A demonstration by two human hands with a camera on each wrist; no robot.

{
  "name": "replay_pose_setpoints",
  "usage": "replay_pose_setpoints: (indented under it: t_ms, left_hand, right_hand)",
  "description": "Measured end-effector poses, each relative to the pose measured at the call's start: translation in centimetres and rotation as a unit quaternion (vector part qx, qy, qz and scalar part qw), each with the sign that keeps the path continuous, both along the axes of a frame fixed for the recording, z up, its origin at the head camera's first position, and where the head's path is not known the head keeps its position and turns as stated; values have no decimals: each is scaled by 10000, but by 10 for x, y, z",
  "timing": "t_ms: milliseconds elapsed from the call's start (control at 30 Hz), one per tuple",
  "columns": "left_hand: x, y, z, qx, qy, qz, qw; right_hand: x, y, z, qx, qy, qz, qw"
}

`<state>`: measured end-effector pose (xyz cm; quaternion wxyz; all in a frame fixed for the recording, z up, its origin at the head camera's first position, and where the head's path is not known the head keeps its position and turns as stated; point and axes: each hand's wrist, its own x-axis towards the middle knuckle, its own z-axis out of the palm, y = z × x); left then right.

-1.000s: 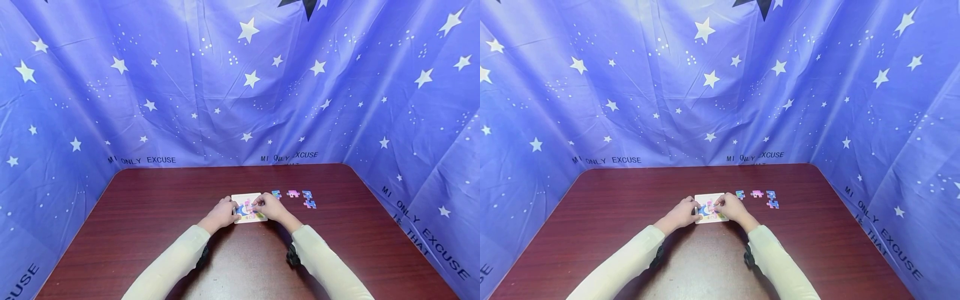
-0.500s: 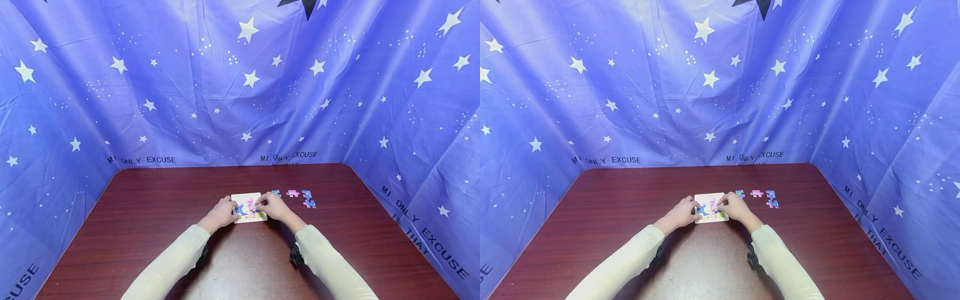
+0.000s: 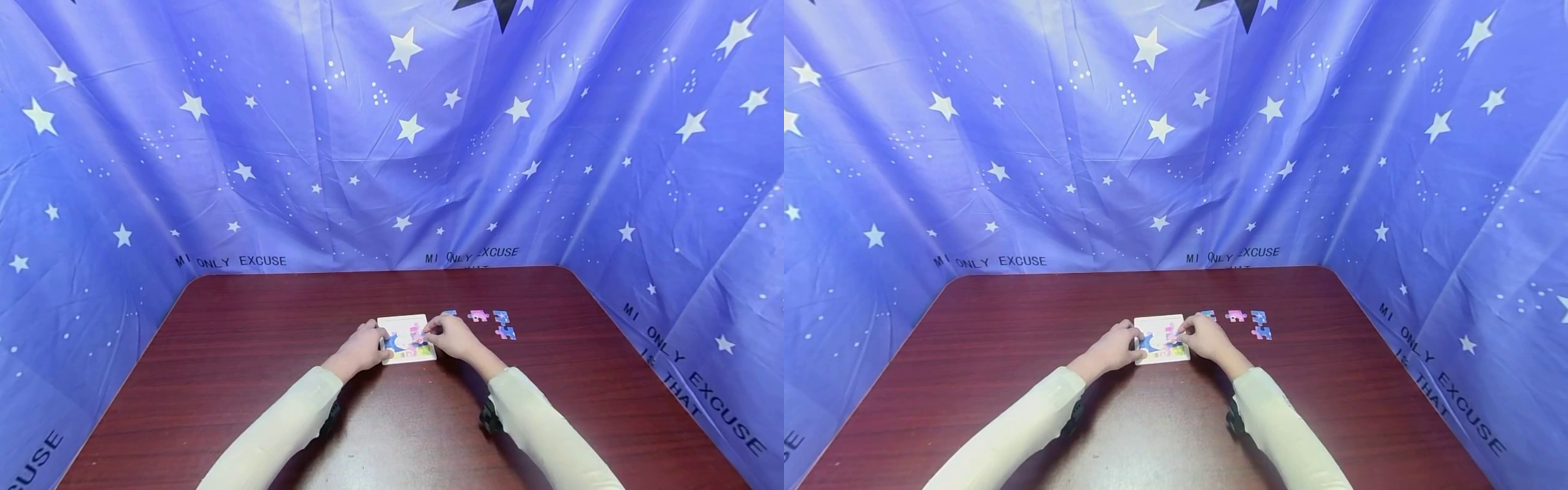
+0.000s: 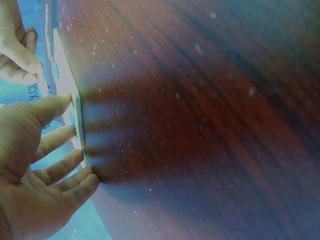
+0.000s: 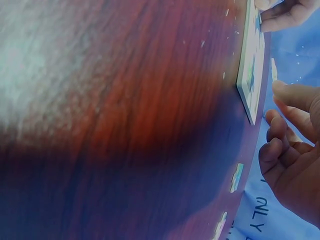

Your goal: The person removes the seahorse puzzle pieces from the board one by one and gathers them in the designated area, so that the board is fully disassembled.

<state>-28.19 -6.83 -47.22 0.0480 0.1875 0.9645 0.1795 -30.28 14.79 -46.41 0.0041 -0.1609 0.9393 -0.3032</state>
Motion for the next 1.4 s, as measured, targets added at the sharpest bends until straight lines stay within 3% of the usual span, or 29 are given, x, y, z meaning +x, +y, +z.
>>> replay_pose_setpoints:
  t_ms: [700,1400]
  left_hand:
    - [0,1,3,-64,-116,114,9998]
    - [1,1,2,-41,-31,39,10000]
  right_hand:
    - [0,24,3,-39,94,-2,9999]
    - [1,45,2,3,184,-95,9998]
